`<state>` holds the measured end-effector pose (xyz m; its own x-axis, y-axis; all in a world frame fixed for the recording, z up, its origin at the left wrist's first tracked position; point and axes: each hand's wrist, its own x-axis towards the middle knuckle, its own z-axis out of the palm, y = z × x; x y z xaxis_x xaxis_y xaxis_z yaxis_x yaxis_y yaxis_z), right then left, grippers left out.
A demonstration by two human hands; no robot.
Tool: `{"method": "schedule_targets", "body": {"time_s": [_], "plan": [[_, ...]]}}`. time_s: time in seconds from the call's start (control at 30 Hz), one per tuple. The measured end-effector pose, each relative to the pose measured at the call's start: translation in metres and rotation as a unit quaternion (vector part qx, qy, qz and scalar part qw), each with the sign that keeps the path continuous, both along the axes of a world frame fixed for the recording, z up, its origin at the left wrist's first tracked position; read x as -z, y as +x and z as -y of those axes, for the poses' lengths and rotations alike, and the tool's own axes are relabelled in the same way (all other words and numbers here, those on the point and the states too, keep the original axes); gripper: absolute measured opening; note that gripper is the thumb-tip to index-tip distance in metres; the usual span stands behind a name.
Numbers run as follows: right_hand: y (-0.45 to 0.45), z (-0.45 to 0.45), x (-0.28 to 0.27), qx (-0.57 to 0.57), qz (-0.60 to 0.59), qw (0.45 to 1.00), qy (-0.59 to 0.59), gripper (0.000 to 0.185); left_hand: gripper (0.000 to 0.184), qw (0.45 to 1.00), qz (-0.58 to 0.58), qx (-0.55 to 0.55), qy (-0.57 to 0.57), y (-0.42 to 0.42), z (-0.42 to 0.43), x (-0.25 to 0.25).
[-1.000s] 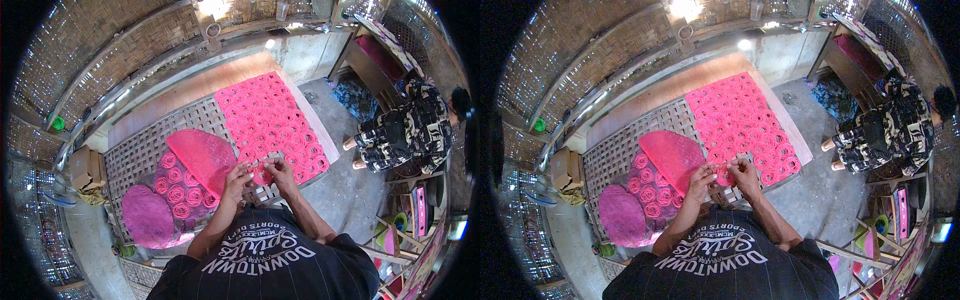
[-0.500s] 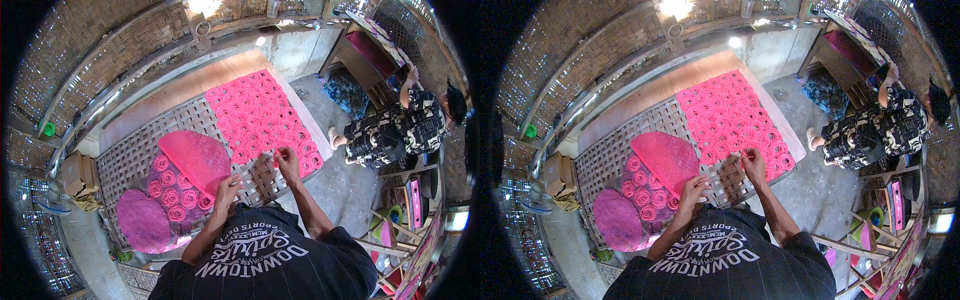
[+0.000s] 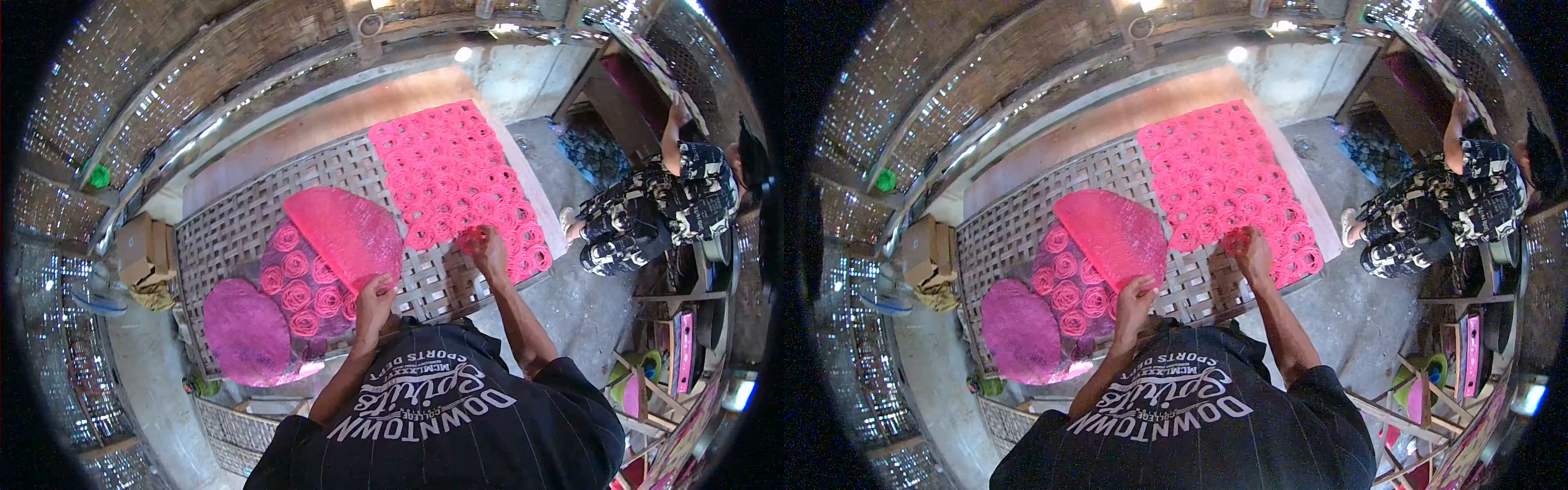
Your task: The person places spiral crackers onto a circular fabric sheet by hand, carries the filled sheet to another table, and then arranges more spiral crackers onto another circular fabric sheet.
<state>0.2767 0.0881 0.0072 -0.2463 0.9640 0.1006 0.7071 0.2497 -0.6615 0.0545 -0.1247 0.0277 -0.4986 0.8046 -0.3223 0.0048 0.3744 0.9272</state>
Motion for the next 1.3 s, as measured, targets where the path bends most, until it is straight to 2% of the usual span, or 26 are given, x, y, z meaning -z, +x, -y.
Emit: {"method": "schedule_targets", "body": {"time_s": [0.03, 0.1, 0.13, 0.23, 0.27, 0.33, 0.37, 0.43, 0.5, 0.57, 0.6, 0.7, 0.77, 0.83, 0.87, 0.93, 1.0, 1.13, 1.2, 1.27, 1.3], "plan": [[0.000, 0.001, -0.002, -0.016, 0.017, 0.999, 0.032, 0.028, 0.040, 0.995, -0.100, 0.006, 0.006, -0.001, 0.007, 0.013], [0.003, -0.001, 0.008, -0.014, 0.073, 0.995, 0.066, 0.026, 0.044, 0.955, -0.297, 0.022, 0.015, 0.001, 0.005, -0.005], [0.004, 0.000, 0.009, -0.012, 0.093, 0.993, 0.073, 0.026, 0.056, 0.931, -0.363, 0.046, 0.000, 0.001, 0.005, -0.017], [0.004, 0.004, 0.003, 0.001, 0.101, 0.988, 0.113, 0.024, 0.064, 0.883, -0.468, 0.017, -0.011, 0.012, 0.000, -0.041], [0.003, 0.007, -0.002, 0.008, 0.094, 0.988, 0.124, 0.024, 0.078, 0.880, -0.471, 0.056, -0.029, 0.008, 0.003, -0.031], [0.000, 0.017, -0.011, 0.011, 0.065, 0.985, 0.161, 0.023, 0.082, 0.868, -0.489, 0.062, -0.056, 0.004, 0.008, -0.018], [-0.002, 0.021, -0.011, 0.011, 0.068, 0.989, 0.134, 0.023, 0.085, 0.862, -0.498, 0.065, -0.069, 0.002, 0.010, -0.016], [-0.003, 0.030, -0.010, 0.013, 0.078, 0.994, 0.077, 0.023, 0.078, 0.874, -0.481, 0.057, -0.045, -0.002, 0.015, -0.013], [-0.005, 0.040, -0.010, -0.004, 0.035, 0.996, 0.078, 0.023, 0.073, 0.873, -0.485, 0.053, -0.026, -0.010, 0.019, -0.002], [-0.009, 0.046, -0.013, -0.015, 0.012, 0.998, 0.065, 0.023, 0.059, 0.890, -0.457, -0.008, 0.003, -0.016, 0.018, 0.001], [-0.011, 0.051, -0.020, -0.008, -0.004, 1.000, 0.018, 0.022, 0.052, 0.897, -0.441, -0.037, 0.018, -0.018, 0.016, 0.000], [-0.014, 0.056, -0.032, -0.016, -0.049, 0.999, -0.008, 0.022, 0.042, 0.934, -0.267, -0.216, 0.096, -0.038, 0.004, -0.013], [-0.014, 0.053, -0.029, -0.018, -0.076, 0.997, -0.028, 0.023, 0.046, 0.936, -0.164, -0.309, 0.022, -0.062, 0.010, -0.049], [-0.013, 0.050, -0.028, -0.021, -0.094, 0.994, -0.044, 0.023, 0.050, 0.900, -0.078, -0.425, 0.058, -0.093, 0.018, -0.068], [-0.013, 0.049, -0.030, -0.024, -0.100, 0.993, -0.052, 0.023, 0.052, 0.861, -0.047, -0.490, 0.130, -0.109, 0.021, -0.071], [-0.015, 0.045, -0.029, -0.049, -0.133, 0.989, -0.043, 0.023, 0.057, 0.748, 0.010, -0.605, 0.273, -0.141, 0.040, -0.075], [-0.018, 0.044, -0.036, -0.059, -0.135, 0.987, -0.060, 0.023, 0.057, 0.744, 0.015, -0.593, 0.306, -0.174, 0.079, -0.075], [-0.023, 0.044, -0.030, -0.092, -0.136, 0.985, -0.056, 0.023, 0.052, 0.698, 0.039, -0.640, 0.319, -0.216, 0.166, -0.068], [-0.020, 0.042, -0.017, -0.117, -0.113, 0.987, -0.018, 0.022, 0.046, 0.671, 0.031, -0.667, 0.322, -0.233, 0.210, -0.044], [-0.024, 0.045, -0.021, -0.117, -0.114, 0.984, -0.063, 0.022, 0.044, 0.659, 0.022, -0.668, 0.344, -0.248, 0.255, -0.012], [-0.026, 0.049, -0.025, -0.115, -0.114, 0.983, -0.086, 0.022, 0.043, 0.619, 0.030, -0.713, 0.328, -0.246, 0.265, -0.011]]}}
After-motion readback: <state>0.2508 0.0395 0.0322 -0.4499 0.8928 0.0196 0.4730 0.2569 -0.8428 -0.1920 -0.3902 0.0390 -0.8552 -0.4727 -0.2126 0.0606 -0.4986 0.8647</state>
